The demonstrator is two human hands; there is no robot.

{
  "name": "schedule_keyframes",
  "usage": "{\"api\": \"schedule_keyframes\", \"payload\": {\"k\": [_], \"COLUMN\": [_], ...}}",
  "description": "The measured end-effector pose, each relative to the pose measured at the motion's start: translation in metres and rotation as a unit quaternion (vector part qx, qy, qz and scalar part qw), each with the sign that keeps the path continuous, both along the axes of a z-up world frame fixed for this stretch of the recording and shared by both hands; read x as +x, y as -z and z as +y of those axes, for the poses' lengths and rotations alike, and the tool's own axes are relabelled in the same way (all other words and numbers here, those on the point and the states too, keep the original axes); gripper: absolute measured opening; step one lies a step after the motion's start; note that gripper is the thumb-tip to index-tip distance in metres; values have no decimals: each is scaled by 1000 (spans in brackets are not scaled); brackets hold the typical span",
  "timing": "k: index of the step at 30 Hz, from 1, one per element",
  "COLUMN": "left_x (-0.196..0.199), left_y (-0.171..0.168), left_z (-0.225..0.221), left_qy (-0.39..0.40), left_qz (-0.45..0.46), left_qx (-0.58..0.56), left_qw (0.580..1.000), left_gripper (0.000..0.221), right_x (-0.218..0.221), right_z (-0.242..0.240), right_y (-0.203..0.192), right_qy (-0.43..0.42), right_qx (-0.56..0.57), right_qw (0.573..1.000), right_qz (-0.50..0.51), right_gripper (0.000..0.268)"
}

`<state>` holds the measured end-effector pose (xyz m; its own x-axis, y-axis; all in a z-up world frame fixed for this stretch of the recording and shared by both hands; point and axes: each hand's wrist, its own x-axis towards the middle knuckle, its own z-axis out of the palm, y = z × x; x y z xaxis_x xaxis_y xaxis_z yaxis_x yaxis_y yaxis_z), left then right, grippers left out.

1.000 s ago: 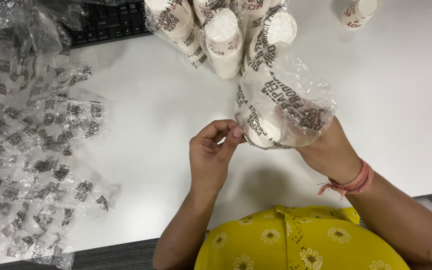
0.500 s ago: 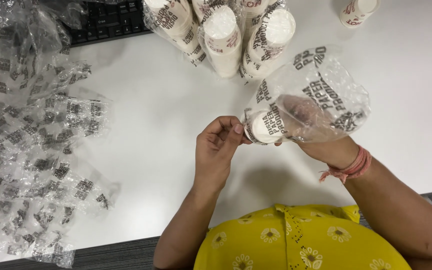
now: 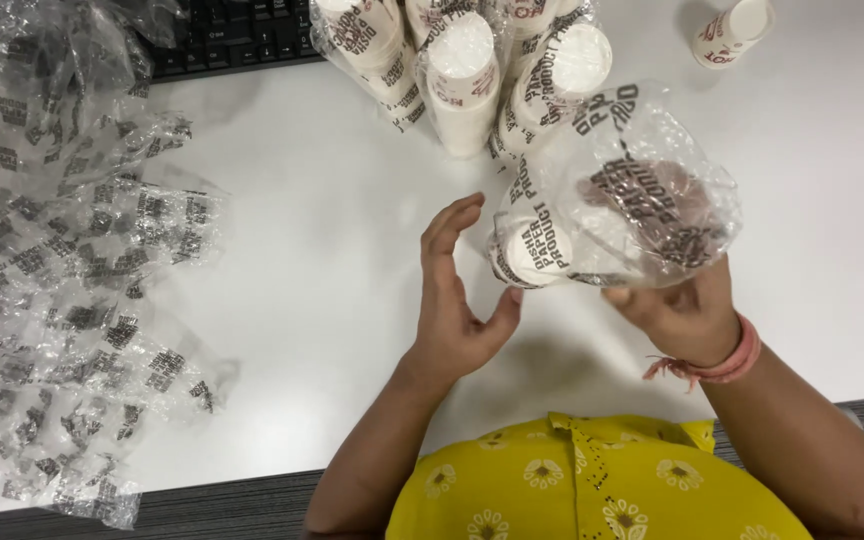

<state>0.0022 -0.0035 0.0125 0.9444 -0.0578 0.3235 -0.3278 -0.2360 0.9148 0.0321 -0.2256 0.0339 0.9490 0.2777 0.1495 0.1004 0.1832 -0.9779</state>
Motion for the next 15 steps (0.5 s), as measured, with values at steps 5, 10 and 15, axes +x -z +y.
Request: {"api": "schedule_keyframes", "payload": {"k": [5,10,15], "left_x": [-4,-6,-4], "left_y": [43,59,55], "left_z": [-5,-7,-7], "left_qy": [70,96,88], "left_qz": [88,106,126], "left_qx": [22,57,62], "left_qw": [993,988,986], "left_gripper": [68,53,59], "right_x": [17,-2,-5], "right_z": [36,44,46], "right_y": [-20,63,84], "right_qy": [-75,-16,-16], "right_qx": [-124,-145,-14], "right_qw": [976,987,998], "right_qz": [-160,-74,-66], "right_gripper": [79,71,75]}}
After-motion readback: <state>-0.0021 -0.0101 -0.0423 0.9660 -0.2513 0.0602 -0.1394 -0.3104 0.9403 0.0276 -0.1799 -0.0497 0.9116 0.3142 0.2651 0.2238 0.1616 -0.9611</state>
